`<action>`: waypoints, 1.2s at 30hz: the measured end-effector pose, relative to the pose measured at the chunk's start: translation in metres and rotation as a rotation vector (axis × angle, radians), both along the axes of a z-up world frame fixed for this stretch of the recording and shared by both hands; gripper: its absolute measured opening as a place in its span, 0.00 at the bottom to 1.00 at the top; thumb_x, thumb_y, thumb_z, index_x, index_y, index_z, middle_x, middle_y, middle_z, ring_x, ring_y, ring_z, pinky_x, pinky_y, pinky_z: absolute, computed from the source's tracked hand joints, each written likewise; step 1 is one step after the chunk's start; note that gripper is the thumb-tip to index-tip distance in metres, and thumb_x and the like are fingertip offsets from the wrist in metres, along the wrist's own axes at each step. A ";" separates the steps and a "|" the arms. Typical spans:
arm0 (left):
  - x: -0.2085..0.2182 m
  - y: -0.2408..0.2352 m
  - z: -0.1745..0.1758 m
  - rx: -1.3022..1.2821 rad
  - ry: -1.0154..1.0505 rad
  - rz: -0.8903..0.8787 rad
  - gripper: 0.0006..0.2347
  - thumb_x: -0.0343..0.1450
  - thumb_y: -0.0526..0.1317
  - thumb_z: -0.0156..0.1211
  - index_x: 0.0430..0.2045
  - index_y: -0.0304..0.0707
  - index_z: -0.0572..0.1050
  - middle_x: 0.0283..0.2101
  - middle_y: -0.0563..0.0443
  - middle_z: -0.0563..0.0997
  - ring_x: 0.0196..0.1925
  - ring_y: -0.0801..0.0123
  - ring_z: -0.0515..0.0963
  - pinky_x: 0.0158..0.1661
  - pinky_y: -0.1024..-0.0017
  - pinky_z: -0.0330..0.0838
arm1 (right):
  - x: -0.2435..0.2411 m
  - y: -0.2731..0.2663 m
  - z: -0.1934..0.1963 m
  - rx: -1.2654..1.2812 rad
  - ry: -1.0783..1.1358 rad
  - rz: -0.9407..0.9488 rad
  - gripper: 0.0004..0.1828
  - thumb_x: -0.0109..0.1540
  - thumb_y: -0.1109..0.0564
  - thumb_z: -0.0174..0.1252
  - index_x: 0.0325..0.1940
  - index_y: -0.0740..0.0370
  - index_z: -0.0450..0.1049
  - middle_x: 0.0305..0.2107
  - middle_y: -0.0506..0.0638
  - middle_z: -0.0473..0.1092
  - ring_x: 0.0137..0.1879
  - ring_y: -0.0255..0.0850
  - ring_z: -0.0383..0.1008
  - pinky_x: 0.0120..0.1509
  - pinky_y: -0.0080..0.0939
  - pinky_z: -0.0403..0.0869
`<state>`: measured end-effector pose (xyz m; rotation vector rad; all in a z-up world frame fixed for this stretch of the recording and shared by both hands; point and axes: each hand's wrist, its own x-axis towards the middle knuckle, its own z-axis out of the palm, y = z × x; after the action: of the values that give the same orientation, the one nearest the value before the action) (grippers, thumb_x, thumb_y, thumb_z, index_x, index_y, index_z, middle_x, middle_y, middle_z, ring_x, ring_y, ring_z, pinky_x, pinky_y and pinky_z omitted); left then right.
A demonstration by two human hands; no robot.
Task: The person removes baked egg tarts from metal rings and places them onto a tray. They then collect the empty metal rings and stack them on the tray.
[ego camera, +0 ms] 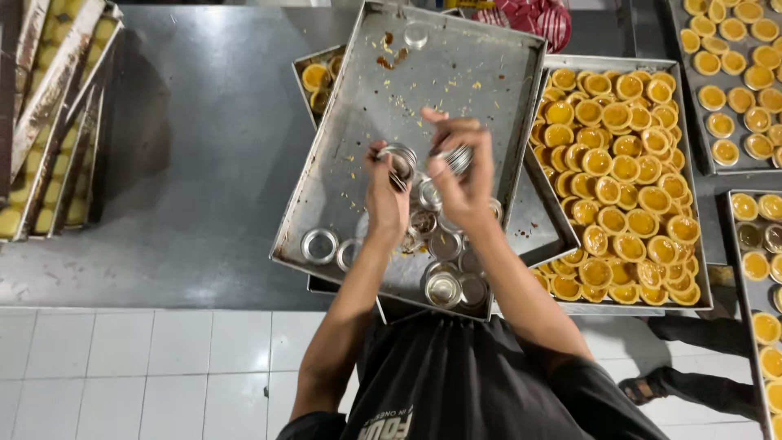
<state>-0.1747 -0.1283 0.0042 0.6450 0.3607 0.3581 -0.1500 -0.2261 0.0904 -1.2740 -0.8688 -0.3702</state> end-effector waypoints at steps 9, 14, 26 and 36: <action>-0.022 0.010 0.017 0.161 -0.050 -0.001 0.12 0.80 0.48 0.50 0.54 0.50 0.62 0.42 0.49 0.68 0.46 0.65 0.69 0.61 0.55 0.63 | 0.009 -0.011 -0.009 -0.097 -0.101 -0.008 0.12 0.67 0.54 0.57 0.44 0.65 0.66 0.38 0.58 0.62 0.53 0.62 0.71 0.68 0.73 0.64; 0.004 0.009 -0.020 0.153 -0.043 0.006 0.17 0.75 0.52 0.57 0.52 0.50 0.62 0.48 0.48 0.68 0.49 0.62 0.71 0.55 0.57 0.72 | -0.009 0.001 -0.040 -0.283 -0.202 -0.056 0.11 0.63 0.60 0.63 0.42 0.65 0.68 0.38 0.60 0.60 0.58 0.73 0.68 0.62 0.77 0.66; -0.003 0.013 -0.009 -0.398 0.130 -0.072 0.19 0.72 0.55 0.59 0.50 0.45 0.68 0.51 0.43 0.73 0.49 0.54 0.75 0.46 0.62 0.80 | 0.000 0.017 -0.079 -0.103 -0.176 -0.009 0.15 0.64 0.56 0.64 0.41 0.58 0.62 0.42 0.56 0.59 0.68 0.75 0.60 0.67 0.80 0.60; -0.017 0.019 0.001 -0.478 0.046 -0.118 0.14 0.70 0.55 0.61 0.38 0.46 0.75 0.40 0.50 0.82 0.37 0.58 0.80 0.27 0.63 0.75 | -0.009 0.001 -0.024 -0.119 -0.249 -0.079 0.16 0.64 0.56 0.64 0.42 0.59 0.61 0.43 0.58 0.58 0.67 0.73 0.60 0.69 0.84 0.58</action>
<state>-0.1920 -0.1098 0.0051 0.2049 0.4323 0.1348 -0.1595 -0.2253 0.0661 -1.3939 -1.0652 -0.5553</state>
